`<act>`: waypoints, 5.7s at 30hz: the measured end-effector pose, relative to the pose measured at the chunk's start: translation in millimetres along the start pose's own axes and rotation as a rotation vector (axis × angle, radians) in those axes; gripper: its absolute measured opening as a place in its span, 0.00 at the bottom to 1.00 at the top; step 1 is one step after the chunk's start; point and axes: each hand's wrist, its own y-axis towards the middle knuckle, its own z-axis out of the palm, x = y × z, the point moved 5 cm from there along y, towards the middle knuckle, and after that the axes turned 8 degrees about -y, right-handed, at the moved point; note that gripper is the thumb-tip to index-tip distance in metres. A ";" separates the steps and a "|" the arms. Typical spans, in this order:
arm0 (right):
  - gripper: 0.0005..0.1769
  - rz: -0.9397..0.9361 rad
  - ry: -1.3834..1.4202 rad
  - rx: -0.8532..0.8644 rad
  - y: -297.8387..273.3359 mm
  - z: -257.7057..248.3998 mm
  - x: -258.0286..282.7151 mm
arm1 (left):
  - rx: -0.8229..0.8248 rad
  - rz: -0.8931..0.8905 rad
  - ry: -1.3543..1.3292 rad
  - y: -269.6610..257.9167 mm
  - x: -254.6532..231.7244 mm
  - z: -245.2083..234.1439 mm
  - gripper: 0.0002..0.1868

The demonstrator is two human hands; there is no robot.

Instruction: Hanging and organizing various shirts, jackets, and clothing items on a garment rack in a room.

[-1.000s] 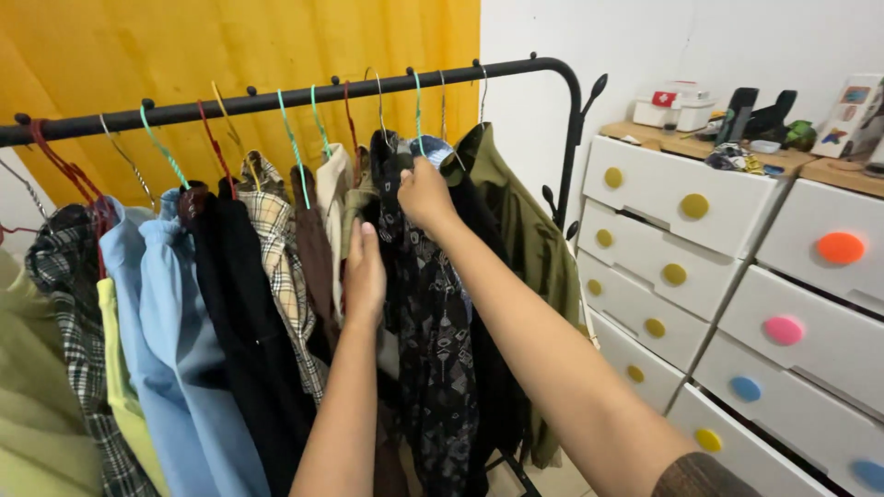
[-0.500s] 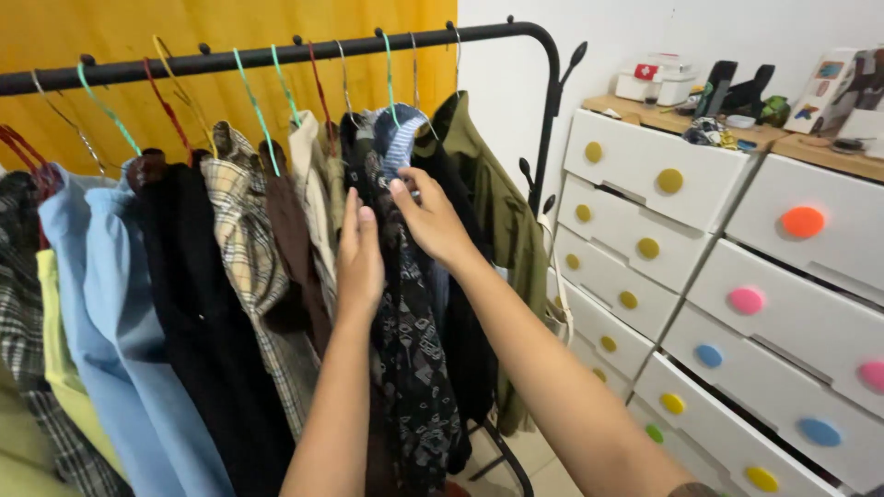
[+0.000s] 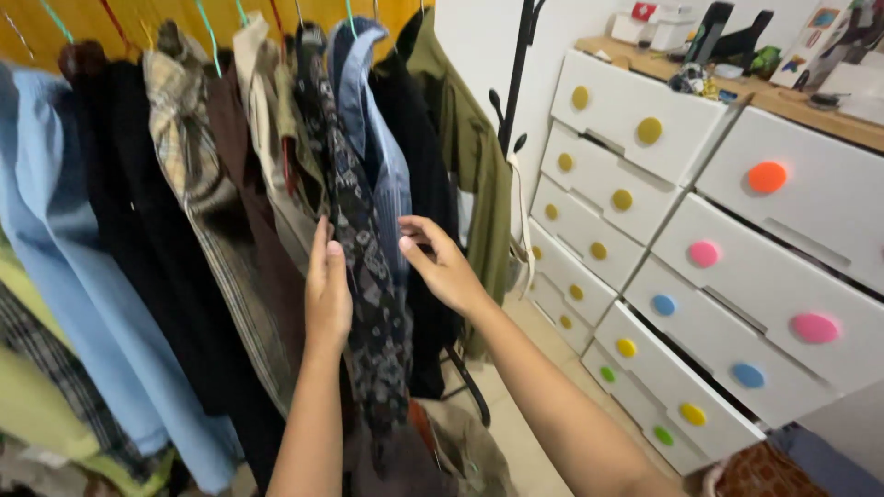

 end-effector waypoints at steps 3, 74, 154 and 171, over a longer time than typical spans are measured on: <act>0.23 0.021 0.045 0.044 -35.2 4.0 -3.4 | -0.009 -0.069 0.007 -34.0 1.0 1.1 0.35; 0.32 0.633 -0.287 -0.059 -538.7 134.3 -450.3 | 0.566 -0.353 0.429 -460.8 488.3 -48.8 0.25; 0.14 0.141 -0.019 -0.035 -228.9 13.1 144.1 | 0.138 0.345 0.687 -217.7 -129.3 11.1 0.23; 0.14 -0.182 0.137 0.065 -167.3 -41.1 225.6 | 0.130 0.526 0.781 -198.0 -230.6 35.6 0.16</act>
